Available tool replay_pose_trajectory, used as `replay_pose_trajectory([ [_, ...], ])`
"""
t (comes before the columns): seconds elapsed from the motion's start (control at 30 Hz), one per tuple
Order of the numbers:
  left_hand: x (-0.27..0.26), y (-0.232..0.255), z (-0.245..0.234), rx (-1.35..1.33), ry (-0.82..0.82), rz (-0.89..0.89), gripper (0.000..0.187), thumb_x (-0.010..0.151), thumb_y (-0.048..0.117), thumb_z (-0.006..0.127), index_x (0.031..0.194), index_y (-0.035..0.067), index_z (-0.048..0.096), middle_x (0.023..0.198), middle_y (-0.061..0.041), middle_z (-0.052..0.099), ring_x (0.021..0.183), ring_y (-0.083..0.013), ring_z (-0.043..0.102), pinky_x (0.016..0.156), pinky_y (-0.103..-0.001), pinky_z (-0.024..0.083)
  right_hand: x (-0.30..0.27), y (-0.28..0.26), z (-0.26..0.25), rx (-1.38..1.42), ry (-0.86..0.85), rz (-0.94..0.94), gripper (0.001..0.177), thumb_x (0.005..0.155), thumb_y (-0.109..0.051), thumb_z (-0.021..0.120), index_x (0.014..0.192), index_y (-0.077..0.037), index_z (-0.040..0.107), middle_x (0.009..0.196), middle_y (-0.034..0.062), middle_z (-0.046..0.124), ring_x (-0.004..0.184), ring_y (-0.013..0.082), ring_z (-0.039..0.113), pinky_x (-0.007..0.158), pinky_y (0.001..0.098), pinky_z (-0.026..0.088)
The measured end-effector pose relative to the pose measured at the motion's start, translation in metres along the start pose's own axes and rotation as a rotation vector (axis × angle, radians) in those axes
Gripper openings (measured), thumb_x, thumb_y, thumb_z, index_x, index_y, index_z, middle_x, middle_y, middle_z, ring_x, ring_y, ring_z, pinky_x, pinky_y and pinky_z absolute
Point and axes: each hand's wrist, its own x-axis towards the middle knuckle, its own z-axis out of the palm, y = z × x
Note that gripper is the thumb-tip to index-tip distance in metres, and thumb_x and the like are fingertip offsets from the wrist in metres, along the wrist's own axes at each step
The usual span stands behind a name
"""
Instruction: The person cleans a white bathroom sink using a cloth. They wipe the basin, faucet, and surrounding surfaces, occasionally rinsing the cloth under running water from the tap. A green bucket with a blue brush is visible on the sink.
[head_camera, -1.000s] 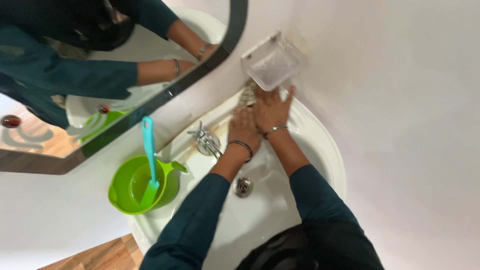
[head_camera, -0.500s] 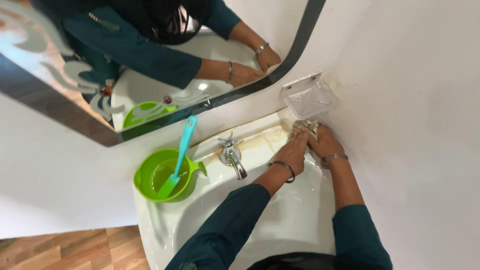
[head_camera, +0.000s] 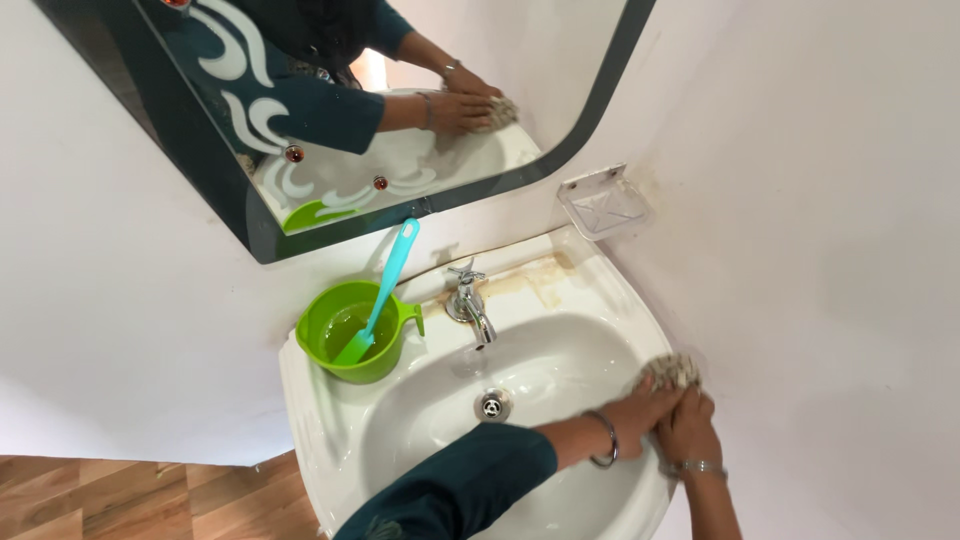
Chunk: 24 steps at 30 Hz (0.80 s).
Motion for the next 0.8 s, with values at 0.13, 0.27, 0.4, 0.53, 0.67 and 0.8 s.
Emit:
replay_pose_trajectory([
  [0.13, -0.032, -0.008, 0.057, 0.237, -0.097, 0.151, 0.12, 0.06, -0.015, 0.07, 0.162, 0.008, 0.01, 0.165, -0.02, 0.024, 0.155, -0.0432, 0.005, 0.125, -0.047, 0.019, -0.093, 0.017, 0.014, 0.294, 0.076, 0.011, 0.056, 0.092, -0.026, 0.058, 0.143, -0.004, 0.051, 0.128, 0.0268, 0.067, 0.12, 0.0437, 0.064, 0.099, 0.0491, 0.054],
  [0.27, -0.075, -0.036, 0.103, 0.415, -0.085, 0.421, 0.125, 0.052, -0.006, 0.076, 0.162, 0.003, 0.017, 0.163, -0.019, 0.034, 0.157, -0.0402, 0.023, 0.133, -0.054, 0.021, -0.17, 0.007, 0.053, 0.627, 0.261, 0.048, 0.054, 0.093, -0.015, 0.058, 0.143, 0.001, 0.045, 0.131, 0.027, 0.063, 0.119, 0.0374, 0.064, 0.098, 0.0465, 0.052],
  [0.4, -0.138, -0.046, 0.113, 0.379, -0.18, 0.404, 0.121, 0.056, -0.001, 0.081, 0.161, 0.011, 0.024, 0.169, -0.019, 0.03, 0.154, -0.0455, 0.026, 0.121, -0.051, 0.039, -0.232, -0.02, 0.083, 0.643, 0.399, 0.024, 0.057, 0.094, -0.011, 0.057, 0.147, 0.0, 0.038, 0.132, 0.0274, 0.058, 0.119, 0.0367, 0.061, 0.097, 0.0472, 0.052],
  [0.53, -0.21, -0.012, 0.085, 0.436, -0.354, 0.254, 0.114, 0.063, 0.008, 0.085, 0.158, 0.023, 0.024, 0.167, -0.008, 0.026, 0.153, -0.0399, 0.023, 0.109, -0.05, 0.044, -0.291, -0.062, 0.109, 0.768, 0.427, -0.001, 0.057, 0.097, -0.012, 0.056, 0.149, -0.003, 0.033, 0.133, 0.0264, 0.055, 0.121, 0.0366, 0.059, 0.098, 0.0497, 0.053],
  [0.67, -0.285, 0.026, 0.052, 0.569, -0.446, 0.125, 0.102, 0.075, 0.005, 0.075, 0.16, 0.028, 0.025, 0.163, -0.003, 0.031, 0.153, -0.032, 0.025, 0.1, -0.045, 0.054, -0.369, -0.103, 0.141, 0.89, 0.386, -0.033, 0.056, 0.1, -0.013, 0.054, 0.15, -0.006, 0.029, 0.135, 0.0254, 0.051, 0.123, 0.0364, 0.056, 0.099, 0.0521, 0.053],
  [0.8, -0.36, 0.027, 0.016, 0.603, -0.396, 0.124, 0.07, 0.082, 0.0, 0.071, 0.145, 0.022, 0.051, 0.153, 0.003, 0.052, 0.151, -0.0211, 0.033, 0.123, -0.058, 0.024, -0.399, -0.144, 0.17, 0.371, 0.423, -0.132, 0.054, 0.105, -0.019, 0.055, 0.152, -0.011, 0.029, 0.138, 0.0252, 0.047, 0.13, 0.0384, 0.051, 0.109, 0.0577, 0.052],
])
